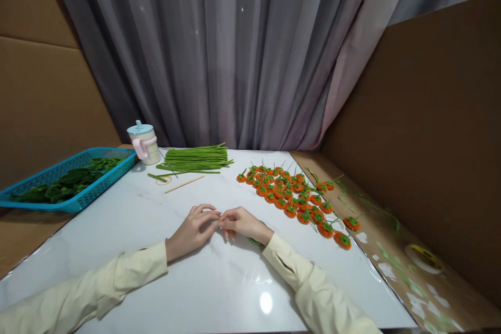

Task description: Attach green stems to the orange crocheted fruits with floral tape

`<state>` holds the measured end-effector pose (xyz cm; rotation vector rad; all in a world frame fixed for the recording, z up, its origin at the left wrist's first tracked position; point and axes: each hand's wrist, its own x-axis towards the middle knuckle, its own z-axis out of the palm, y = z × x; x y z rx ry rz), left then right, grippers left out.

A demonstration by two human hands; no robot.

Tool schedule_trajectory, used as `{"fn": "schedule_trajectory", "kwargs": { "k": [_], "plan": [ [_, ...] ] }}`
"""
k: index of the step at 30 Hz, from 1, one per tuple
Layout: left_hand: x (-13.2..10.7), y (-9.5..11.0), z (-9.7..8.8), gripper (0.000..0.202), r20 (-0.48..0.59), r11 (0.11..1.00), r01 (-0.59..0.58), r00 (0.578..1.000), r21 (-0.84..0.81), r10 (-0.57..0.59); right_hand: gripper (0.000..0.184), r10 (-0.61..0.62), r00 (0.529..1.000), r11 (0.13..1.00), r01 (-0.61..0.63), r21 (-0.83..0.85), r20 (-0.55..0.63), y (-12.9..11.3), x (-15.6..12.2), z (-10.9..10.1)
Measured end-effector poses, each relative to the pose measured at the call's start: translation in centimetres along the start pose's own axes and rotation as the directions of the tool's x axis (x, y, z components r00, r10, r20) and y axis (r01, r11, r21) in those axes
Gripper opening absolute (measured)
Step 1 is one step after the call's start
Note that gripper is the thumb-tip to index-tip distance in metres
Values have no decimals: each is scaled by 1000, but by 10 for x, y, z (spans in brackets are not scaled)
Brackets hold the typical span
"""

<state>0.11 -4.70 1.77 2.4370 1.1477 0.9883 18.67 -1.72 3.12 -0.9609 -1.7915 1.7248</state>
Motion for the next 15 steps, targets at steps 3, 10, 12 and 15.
{"fn": "schedule_trajectory", "kwargs": {
  "k": [3, 10, 12, 15],
  "plan": [
    [0, -2, 1, 19, 0, 1000, 4, 1000, -10, -4, 43, 0, 1000, 1000, 0, 1, 4, -1, -1, 0],
    [-2, -4, 3, 17, -9, 1000, -5, 1000, 8, 5, 42, 5, 1000, 1000, -5, -1, 4, -2, -2, 1],
    [-2, -4, 2, 16, -25, 1000, -1, 1000, 5, 1, 42, 4, 1000, 1000, -4, -1, 7, -3, -2, 1],
    [-3, -2, 0, 15, -36, 1000, -14, 999, 19, 15, 42, 2, 1000, 1000, -2, 1, 12, -3, -3, 1]
  ]
}}
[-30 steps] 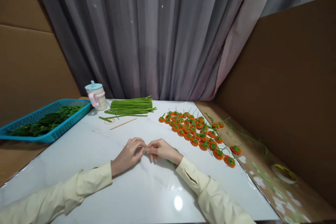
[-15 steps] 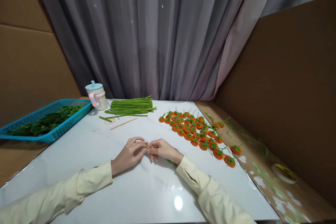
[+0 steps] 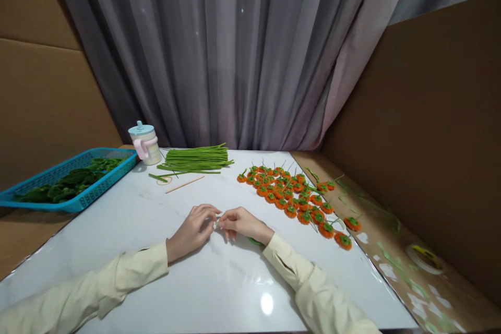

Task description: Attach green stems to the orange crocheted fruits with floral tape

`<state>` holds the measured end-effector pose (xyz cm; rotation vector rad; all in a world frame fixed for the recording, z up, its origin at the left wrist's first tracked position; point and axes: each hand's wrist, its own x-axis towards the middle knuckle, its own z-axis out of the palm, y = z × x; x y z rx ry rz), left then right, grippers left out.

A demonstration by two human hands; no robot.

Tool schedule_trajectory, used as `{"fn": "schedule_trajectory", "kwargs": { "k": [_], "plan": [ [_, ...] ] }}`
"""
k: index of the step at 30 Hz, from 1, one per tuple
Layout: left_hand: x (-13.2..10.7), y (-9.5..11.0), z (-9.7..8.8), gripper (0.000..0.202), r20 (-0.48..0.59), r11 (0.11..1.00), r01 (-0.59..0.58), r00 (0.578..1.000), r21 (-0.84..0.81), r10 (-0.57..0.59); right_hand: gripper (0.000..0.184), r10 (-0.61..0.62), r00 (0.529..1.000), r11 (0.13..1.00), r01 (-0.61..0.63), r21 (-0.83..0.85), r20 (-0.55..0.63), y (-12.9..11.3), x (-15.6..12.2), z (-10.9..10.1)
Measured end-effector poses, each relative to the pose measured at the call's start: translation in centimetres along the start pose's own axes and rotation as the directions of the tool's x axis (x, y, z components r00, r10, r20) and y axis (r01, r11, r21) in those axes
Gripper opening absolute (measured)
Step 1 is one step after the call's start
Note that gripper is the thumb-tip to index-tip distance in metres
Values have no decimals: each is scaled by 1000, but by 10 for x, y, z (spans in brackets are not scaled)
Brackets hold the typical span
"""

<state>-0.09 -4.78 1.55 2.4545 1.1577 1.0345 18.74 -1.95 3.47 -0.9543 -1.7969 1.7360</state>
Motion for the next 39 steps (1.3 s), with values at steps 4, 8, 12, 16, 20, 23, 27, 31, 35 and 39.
{"fn": "schedule_trajectory", "kwargs": {
  "k": [4, 8, 12, 16, 20, 23, 27, 31, 35, 39],
  "plan": [
    [0, 3, -2, 21, -21, 997, -35, 999, 68, 36, 44, -5, 1000, 1000, 5, 2, 1, 1, 0, -1],
    [0, 1, 1, 18, 3, 993, -61, 998, 106, 61, 45, -7, 1000, 1000, 7, 0, 6, 3, 0, -1],
    [0, -3, 4, 20, -4, 991, -82, 997, 111, 83, 46, -7, 1000, 1000, 7, -1, 7, 3, 1, -1],
    [0, -3, 4, 20, -14, 990, -85, 996, 112, 87, 48, -9, 1000, 1000, 9, -2, 11, 3, 2, -1],
    [0, -2, 4, 18, -30, 993, -73, 997, 96, 76, 49, -11, 1000, 1000, 11, -3, 16, 3, 1, -2],
    [-1, -2, 4, 16, -45, 991, -87, 995, 100, 92, 48, -11, 1000, 1000, 11, -8, 17, 4, 1, -2],
    [-1, -4, 6, 21, -36, 981, -131, 990, 141, 137, 47, -11, 1000, 1000, 11, -13, 15, 5, 2, -3],
    [-1, -7, 7, 20, -47, 978, -152, 986, 142, 161, 46, -9, 1000, 1000, 10, -20, 19, 4, 2, -2],
    [-1, -7, 8, 16, -67, 979, -147, 985, 142, 157, 46, -11, 1000, 1000, 11, -24, 19, 3, 1, -1],
    [0, -3, 6, 14, -72, 985, -117, 989, 123, 126, 45, -12, 1000, 1000, 13, -22, 25, 4, 2, -1]
  ]
}}
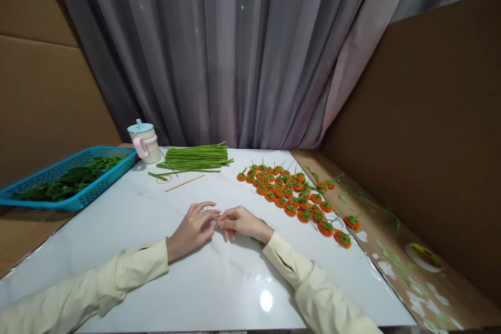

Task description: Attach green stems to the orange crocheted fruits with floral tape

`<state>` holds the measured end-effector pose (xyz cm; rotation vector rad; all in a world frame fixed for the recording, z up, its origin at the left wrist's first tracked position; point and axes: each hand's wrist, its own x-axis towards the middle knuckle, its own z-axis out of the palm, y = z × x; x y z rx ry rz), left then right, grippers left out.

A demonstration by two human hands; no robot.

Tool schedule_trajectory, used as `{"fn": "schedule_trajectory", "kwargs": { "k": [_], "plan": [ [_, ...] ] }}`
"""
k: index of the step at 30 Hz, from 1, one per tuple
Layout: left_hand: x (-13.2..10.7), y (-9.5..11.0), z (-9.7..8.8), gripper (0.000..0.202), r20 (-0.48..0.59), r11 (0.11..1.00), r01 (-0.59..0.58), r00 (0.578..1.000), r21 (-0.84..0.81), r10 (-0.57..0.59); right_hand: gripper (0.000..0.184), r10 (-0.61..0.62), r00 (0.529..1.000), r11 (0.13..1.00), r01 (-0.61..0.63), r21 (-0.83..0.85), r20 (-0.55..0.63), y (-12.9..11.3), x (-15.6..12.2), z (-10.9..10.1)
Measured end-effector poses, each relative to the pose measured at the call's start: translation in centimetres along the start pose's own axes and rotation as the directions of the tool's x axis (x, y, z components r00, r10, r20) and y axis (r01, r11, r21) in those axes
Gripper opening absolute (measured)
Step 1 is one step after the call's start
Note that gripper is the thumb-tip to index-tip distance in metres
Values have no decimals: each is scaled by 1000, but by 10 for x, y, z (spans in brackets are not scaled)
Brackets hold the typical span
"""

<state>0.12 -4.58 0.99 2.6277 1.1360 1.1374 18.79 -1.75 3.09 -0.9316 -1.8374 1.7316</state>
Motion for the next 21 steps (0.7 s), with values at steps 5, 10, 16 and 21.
{"fn": "schedule_trajectory", "kwargs": {
  "k": [5, 10, 16, 21],
  "plan": [
    [1, 2, -2, 11, 6, 999, 22, 1000, -35, -22, 45, -8, 1000, 1000, 8, -1, 9, 0, 0, 0],
    [1, 3, -3, 13, 5, 997, 35, 999, -62, -35, 42, -31, 999, 999, 31, -14, 13, -2, -1, -1],
    [2, 1, -4, 28, 28, 996, 77, 997, -41, -76, 45, -50, 999, 999, 50, -15, -21, -1, -1, -1],
    [2, 0, -2, 24, 64, 998, 60, 996, -32, -58, 45, -63, 998, 998, 62, -27, -30, -1, -1, 0]
  ]
}}
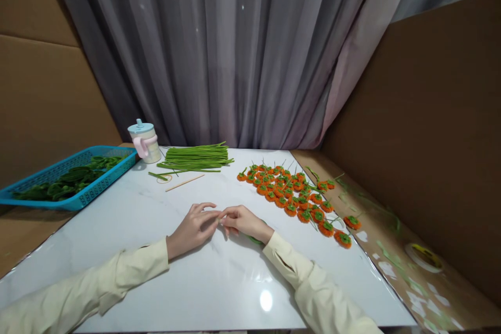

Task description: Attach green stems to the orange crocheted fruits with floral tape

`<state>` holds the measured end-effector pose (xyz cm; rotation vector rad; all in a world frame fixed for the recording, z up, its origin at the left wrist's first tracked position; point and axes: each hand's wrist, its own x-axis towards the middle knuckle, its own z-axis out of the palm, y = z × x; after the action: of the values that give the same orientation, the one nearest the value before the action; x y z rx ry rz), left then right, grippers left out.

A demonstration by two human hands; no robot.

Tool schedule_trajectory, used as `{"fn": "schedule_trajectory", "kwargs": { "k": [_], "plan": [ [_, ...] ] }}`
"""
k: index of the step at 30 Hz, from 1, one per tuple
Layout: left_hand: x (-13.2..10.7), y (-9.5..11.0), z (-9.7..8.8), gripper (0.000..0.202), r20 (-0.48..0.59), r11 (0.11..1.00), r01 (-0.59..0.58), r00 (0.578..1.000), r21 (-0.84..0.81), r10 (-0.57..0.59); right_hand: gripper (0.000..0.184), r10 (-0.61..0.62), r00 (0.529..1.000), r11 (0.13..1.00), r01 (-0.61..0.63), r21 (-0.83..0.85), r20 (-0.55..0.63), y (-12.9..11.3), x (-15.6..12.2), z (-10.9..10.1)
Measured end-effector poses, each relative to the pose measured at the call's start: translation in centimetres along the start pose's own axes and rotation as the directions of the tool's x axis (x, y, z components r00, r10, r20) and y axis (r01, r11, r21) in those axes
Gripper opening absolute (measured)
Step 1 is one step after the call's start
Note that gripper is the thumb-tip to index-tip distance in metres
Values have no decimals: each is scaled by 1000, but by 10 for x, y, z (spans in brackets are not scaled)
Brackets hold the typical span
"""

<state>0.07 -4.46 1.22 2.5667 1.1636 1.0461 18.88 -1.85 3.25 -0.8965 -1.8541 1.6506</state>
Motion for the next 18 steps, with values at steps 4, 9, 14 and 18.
{"fn": "schedule_trajectory", "kwargs": {
  "k": [4, 9, 14, 18],
  "plan": [
    [0, -1, 1, 24, 4, 1000, 2, 1000, 14, -2, 45, -4, 1000, 1000, 4, -14, 8, -2, -1, 1],
    [0, -1, 0, 26, 47, 1000, -14, 999, -4, 14, 46, -9, 999, 999, 8, -40, -34, 2, 0, 2],
    [1, 0, -2, 27, 61, 999, -37, 997, -27, 38, 44, -15, 995, 997, 8, -74, -100, 9, 3, 3],
    [1, 1, -2, 26, 49, 999, -31, 998, -23, 32, 41, -13, 993, 997, 4, -79, -118, 10, 3, 4]
  ]
}}
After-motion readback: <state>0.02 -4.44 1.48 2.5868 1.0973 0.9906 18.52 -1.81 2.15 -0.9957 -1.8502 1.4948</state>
